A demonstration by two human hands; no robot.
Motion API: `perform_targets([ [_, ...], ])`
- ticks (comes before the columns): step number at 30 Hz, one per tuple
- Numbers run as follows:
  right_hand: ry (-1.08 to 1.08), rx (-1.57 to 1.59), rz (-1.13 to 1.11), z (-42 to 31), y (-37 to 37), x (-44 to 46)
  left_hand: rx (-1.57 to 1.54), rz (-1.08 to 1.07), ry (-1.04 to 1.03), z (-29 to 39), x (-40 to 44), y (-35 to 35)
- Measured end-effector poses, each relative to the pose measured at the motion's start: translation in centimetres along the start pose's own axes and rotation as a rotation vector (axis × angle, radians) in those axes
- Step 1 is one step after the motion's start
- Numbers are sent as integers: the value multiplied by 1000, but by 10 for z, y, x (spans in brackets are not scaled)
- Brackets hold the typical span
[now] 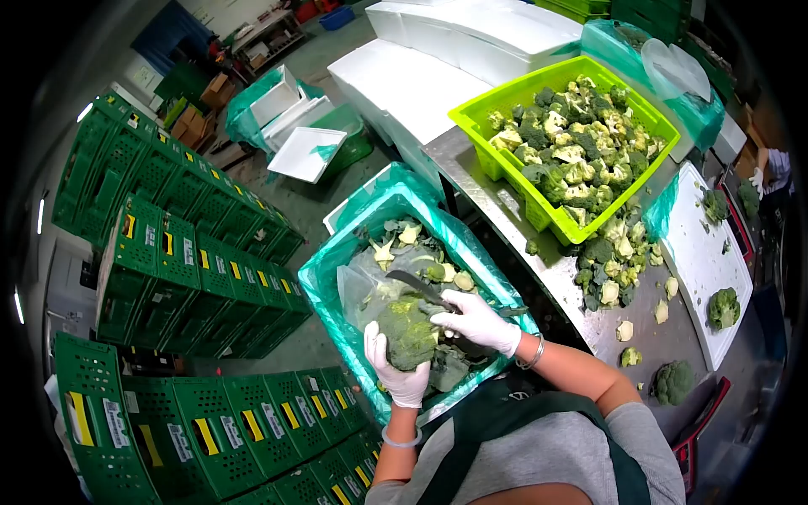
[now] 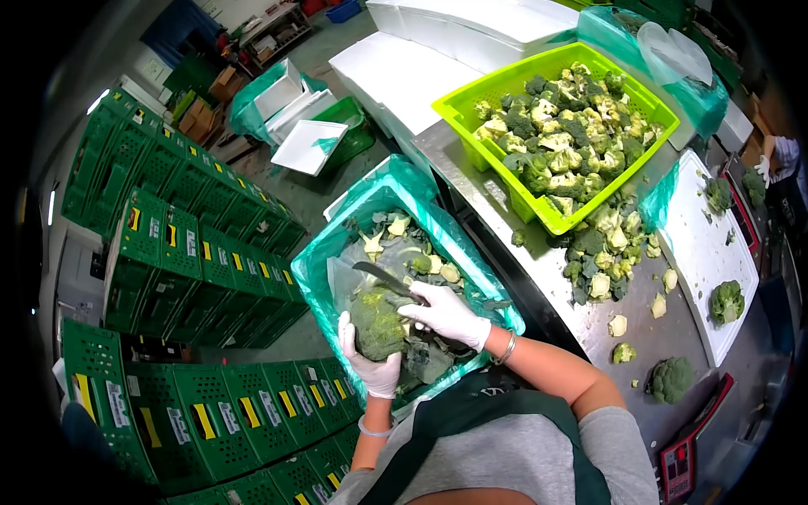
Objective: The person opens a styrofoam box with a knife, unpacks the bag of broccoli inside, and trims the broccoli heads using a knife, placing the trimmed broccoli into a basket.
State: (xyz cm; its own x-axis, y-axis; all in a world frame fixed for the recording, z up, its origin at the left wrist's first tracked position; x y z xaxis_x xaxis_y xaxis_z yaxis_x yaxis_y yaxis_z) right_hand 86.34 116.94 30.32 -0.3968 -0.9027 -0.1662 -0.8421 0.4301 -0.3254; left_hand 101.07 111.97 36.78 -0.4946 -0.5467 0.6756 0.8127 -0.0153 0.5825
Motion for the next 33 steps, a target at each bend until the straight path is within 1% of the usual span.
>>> perform_targets([
  [1, 11, -45, -12, -2, 3, -1, 1, 0, 3, 4, 0, 0],
  [3, -118, 181, 27, 9, 8, -5, -246, -68, 286, -13, -4, -11],
  [4, -116, 180, 28, 11, 8, -6, -317, -81, 383, -19, -6, -18],
  [5, -93, 300, 37, 11, 9, -7, -320, -80, 381, -21, -8, -21],
  [6, -71, 423, 46, 12, 9, -8, -520, -115, 567, -38, -22, -37],
  [7, -69, 424, 49, 12, 11, -8, -721, -152, 751, -48, -34, -53],
  [8, -59, 413, 50, 11, 12, -9, -778, -162, 818, -50, -40, -58],
  [9, -50, 402, 50, 11, 13, -10, -780, -169, 819, -50, -40, -59],
  [11, -22, 410, 62, 7, 15, -14, -1002, -226, 1031, -51, -50, -75],
  [12, 5, 416, 67, 4, 16, -16, -1020, -294, 1022, -53, -54, -81],
  [13, 4, 414, 72, 3, 17, -18, -1023, -298, 1025, -57, -55, -81],
  [15, 173, 642, 1, -18, 20, -23, -1398, -378, 1366, -50, -85, -103],
  [16, 198, 621, -9, -34, 20, -26, -1257, -478, 1065, -45, -65, -102],
  [17, 194, 651, 2, -38, 25, -28, -1317, -269, 1373, -63, -83, -99],
  [19, 75, 464, 133, -27, 51, -24, -1201, -161, 1181, -73, -59, -84],
  [20, 73, 93, 197, -27, 66, -21, -959, -153, 990, -72, -41, -69],
  [21, 291, -536, 278, -38, 76, -24, -717, -141, 800, -65, -24, -53],
  [22, 225, -418, 241, -28, 71, -25, -458, -99, 568, -49, -5, -35],
  [23, 156, -299, 208, -23, 61, -26, -160, -111, 355, -23, 11, -20],
  [24, -105, -56, 180, 1, 49, -28, -24, -98, 261, -8, 16, -15],
  [25, -145, 226, 105, 5, 30, -29, 109, -86, 161, 7, 17, -15],
  [26, -179, 255, 103, 13, 23, -26, 103, -90, 159, 11, 16, -18],
  [27, -212, 284, 100, 21, 17, -21, 173, -91, 64, 22, 15, -20],
  [29, -22, 253, 145, 11, 10, -13, 266, -119, -92, 45, 13, -26],
  [30, 92, 275, 132, 14, 10, -8, 248, -145, -117, 48, 13, -29],
  [31, 90, 274, 134, 6, 11, -10, 232, -172, -141, 50, 13, -32],
  [32, -52, 285, 132, 4, 12, -14, 231, -175, -139, 48, 14, -30],
  [33, -194, 294, 130, 9, 13, -20, 119, -217, -134, 44, 16, -32],
])
Point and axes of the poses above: each hand's wrist, its own x-axis towards the middle knuckle, its own y-axis out of the back of the hand, z = x × y, the point moved 10 cm from there along x, towards the middle knuckle, and after that the axes turned 12 degrees about x, right-handed, at the moved point
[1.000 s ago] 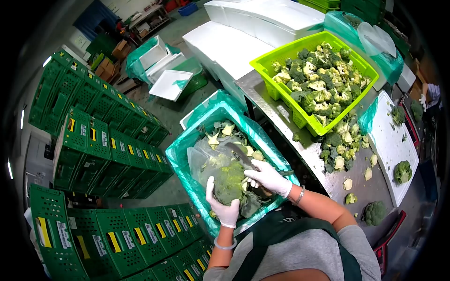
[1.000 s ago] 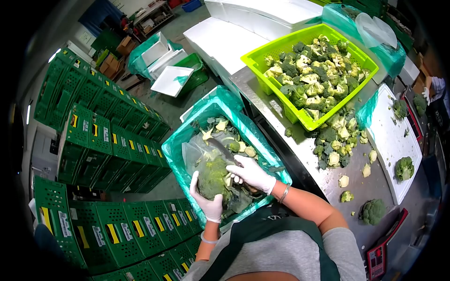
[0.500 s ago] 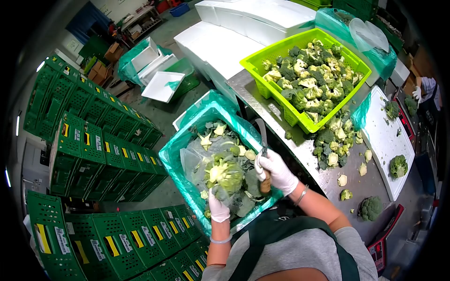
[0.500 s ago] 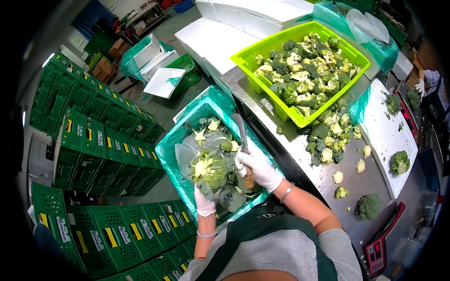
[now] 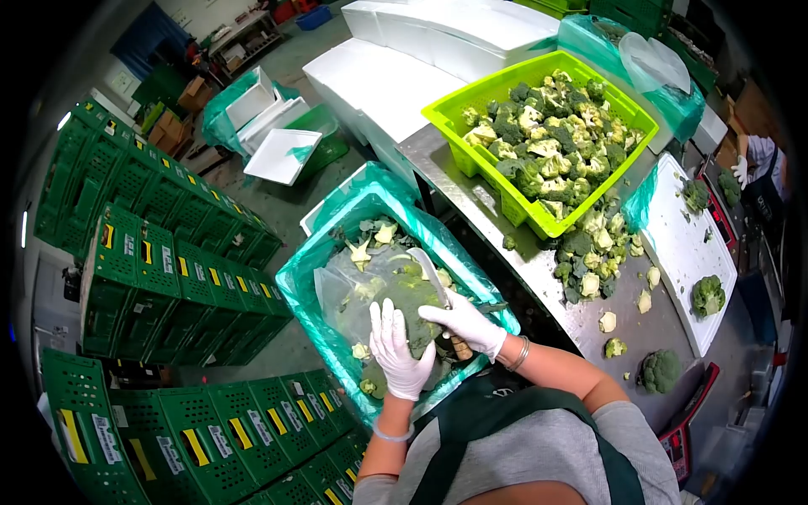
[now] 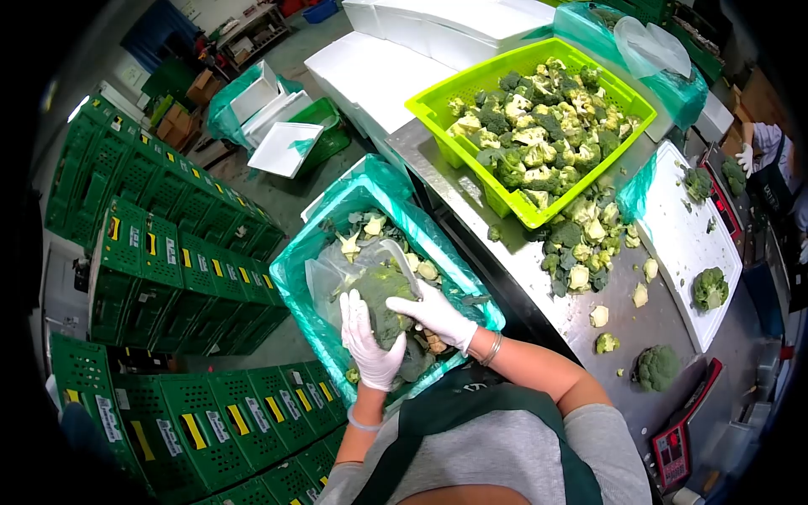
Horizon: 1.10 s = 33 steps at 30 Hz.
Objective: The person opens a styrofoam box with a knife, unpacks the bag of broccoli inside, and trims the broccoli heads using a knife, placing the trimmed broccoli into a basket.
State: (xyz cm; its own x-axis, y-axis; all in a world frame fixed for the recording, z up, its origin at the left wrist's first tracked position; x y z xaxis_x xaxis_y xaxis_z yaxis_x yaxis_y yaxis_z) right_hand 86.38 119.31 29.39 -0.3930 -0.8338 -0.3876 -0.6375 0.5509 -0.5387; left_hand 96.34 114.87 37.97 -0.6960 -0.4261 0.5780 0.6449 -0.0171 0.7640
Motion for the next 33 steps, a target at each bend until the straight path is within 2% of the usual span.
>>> perform_targets([
  [1, -45, 63, -4, 14, 11, 6, -114, -30, -7, -3, 2, -2],
  [2, 44, 156, -27, 7, 9, 5, -424, -132, 178, -19, 4, -4],
  [4, -40, 165, -37, 30, 30, 12, -559, 21, 354, -47, 1, 12],
  [5, -41, 162, -38, 37, 35, 13, -625, 21, 506, -65, -7, 6],
  [7, -50, 476, -94, 45, 33, 13, -924, -138, 650, -78, -26, -26],
  [8, -48, 473, -94, 43, 32, 10, -1113, -238, 737, -75, -40, -45],
  [10, 71, 465, -239, 24, 18, 1, -1436, -450, 714, -56, -63, -79],
  [11, 109, 405, -318, 20, 14, 0, -1530, -526, 773, -43, -71, -82],
  [14, 77, 355, -346, 22, 16, 0, -1393, -547, 754, -35, -62, -74],
  [15, 47, 354, -316, 24, 19, 0, -1357, -455, 721, -36, -57, -70],
  [19, 71, 347, -324, 38, 36, -1, -1162, -419, 697, -31, -42, -52],
  [20, 102, 327, -329, 41, 39, -2, -969, -451, 584, -25, -36, -46],
  [22, -59, 581, -107, 62, 61, -6, -656, -483, 358, -10, -29, -39],
  [24, 7, 781, -49, 46, 75, -22, -672, -508, 206, 8, -30, -39],
  [26, 141, 552, 44, 20, 109, -52, -1032, -656, 174, 31, -25, -43],
  [28, 340, 505, 154, 12, 172, -84, -1114, -751, 264, 16, -44, -68],
  [29, 436, 681, -75, -11, 172, -100, -1034, -791, 329, -5, -64, -87],
  [30, 530, 678, -52, -28, 197, -120, -858, -822, 393, -30, -80, -99],
  [31, 623, 673, -28, -44, 222, -141, -573, -762, 372, -61, -92, -102],
  [32, 709, 469, 244, -50, 276, -172, -292, -702, 343, -87, -105, -100],
  [33, 693, 463, 244, -51, 278, -172, -16, -790, 431, -109, -116, -94],
])
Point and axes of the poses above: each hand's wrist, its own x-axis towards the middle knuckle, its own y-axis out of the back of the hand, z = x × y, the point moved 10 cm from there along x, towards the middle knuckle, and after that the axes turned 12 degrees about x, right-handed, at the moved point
